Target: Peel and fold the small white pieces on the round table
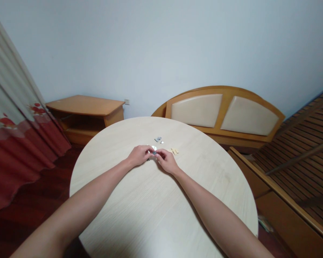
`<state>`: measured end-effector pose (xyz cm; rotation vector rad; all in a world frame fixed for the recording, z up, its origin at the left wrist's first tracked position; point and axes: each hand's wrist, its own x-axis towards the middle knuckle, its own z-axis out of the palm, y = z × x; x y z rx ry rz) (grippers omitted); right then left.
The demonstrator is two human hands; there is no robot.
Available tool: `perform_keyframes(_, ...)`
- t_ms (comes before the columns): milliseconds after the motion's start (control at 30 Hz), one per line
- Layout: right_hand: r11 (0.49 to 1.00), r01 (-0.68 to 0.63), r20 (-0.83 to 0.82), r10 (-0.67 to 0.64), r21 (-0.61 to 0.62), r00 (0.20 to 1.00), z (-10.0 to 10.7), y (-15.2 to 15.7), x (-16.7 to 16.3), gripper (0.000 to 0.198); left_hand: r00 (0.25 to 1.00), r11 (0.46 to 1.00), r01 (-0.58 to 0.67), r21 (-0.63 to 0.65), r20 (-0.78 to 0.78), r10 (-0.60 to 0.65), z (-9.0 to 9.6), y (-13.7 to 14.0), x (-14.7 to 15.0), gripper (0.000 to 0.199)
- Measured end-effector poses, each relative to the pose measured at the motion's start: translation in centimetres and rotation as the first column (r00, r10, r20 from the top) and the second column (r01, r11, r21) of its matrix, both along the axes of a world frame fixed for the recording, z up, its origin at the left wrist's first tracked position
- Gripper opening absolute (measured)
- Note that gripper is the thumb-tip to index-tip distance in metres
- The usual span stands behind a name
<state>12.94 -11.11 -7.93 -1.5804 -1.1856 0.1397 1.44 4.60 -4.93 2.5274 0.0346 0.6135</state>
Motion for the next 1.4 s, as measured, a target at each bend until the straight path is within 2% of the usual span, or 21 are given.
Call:
perform_keyframes(367,1.000,-0.023,0.087,0.024,-0.006,0.996,0.69,0.30,-0.03,0.023,0.999,0.999,-0.035,-0.037,-0.026,0.034,0.06,0.22,0.02,0.018)
perform_keyframes(533,0.999,-0.035,0.069,0.037,-0.019,0.997,0.58,0.22,0.14,0.024,1.000,0.998,0.009,-0.054,-0.005,-0.010,0.28,0.10,-0.04,0.017)
perform_keyframes(733,0.998,-0.049,0.008,0.049,-0.029,0.999,0.40,0.26,0.24,0.026,1.000,0.998,-0.012,-0.060,-0.013,0.012,0.06,-0.01,0.20,0.013)
perform_keyframes(900,0.999,-0.041,-0.005,0.041,-0.028,0.999,0.54,0.25,0.14,0.024,1.000,0.999,0.016,-0.049,0.002,-0.016,0.08,-0.16,0.23,0.012)
perform_keyframes(1400,1.000,-0.029,0.017,0.029,-0.001,0.999,-0.14,0.30,0.33,0.023,1.000,1.000,0.005,-0.022,0.003,-0.005,-0.09,-0.25,0.52,0.011)
